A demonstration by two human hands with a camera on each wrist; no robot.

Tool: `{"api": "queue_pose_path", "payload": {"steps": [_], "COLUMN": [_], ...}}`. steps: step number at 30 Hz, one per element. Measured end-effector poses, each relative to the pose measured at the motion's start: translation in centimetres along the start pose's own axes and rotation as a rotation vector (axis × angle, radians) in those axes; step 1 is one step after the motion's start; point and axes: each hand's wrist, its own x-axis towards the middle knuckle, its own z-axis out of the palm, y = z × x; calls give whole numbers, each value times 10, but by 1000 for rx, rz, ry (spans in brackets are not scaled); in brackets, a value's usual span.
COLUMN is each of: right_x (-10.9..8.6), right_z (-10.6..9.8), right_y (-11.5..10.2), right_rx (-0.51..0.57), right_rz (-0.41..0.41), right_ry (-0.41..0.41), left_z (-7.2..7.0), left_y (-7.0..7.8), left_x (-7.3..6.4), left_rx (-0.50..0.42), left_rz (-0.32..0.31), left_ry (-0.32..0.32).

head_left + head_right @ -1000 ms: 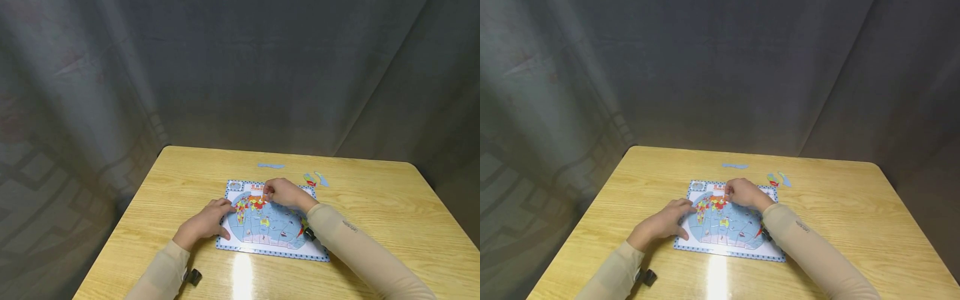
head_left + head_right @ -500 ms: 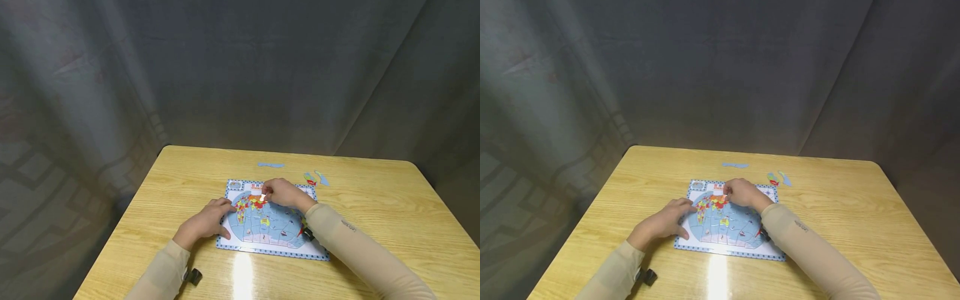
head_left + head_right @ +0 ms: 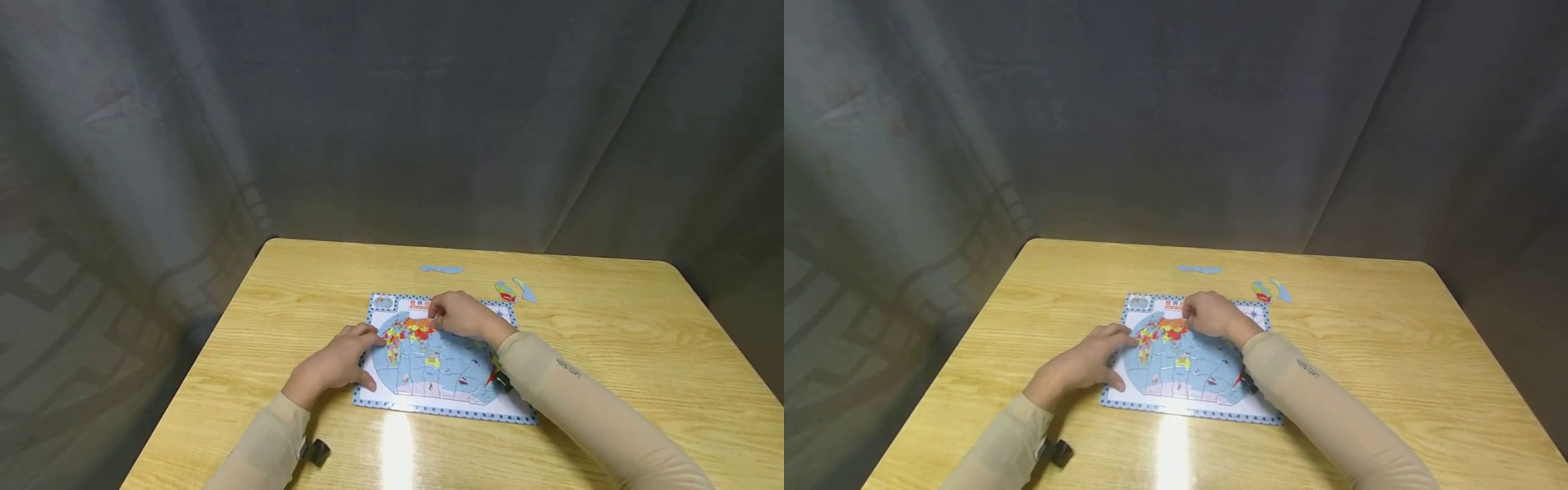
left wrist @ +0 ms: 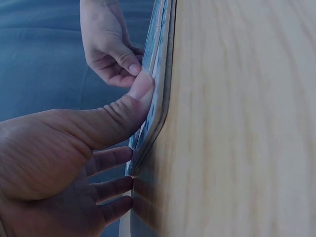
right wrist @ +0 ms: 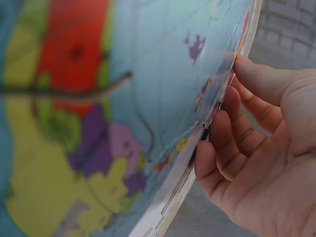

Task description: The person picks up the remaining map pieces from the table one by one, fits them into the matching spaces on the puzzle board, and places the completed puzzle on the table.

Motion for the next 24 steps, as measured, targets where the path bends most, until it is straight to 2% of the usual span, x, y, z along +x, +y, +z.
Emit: {"api": "queue_pose_path", "payload": {"steps": [6,16,24], "right_x": [1,3,-2], "right_z": [4,6,-1], "right_y": [1,-6,10], "right_rx": [-22,-92,-63], "right_rz": [13,-40,-1], "right_ry": [20,56,97], "left_z": [1,0,0], "left_y": [-2,-10,-12], "left_x": [0,-2,-1], "left_rx": [-4,-14,3], "left_rz": [5,6,6], "left_ry": [-6,8,25]}}
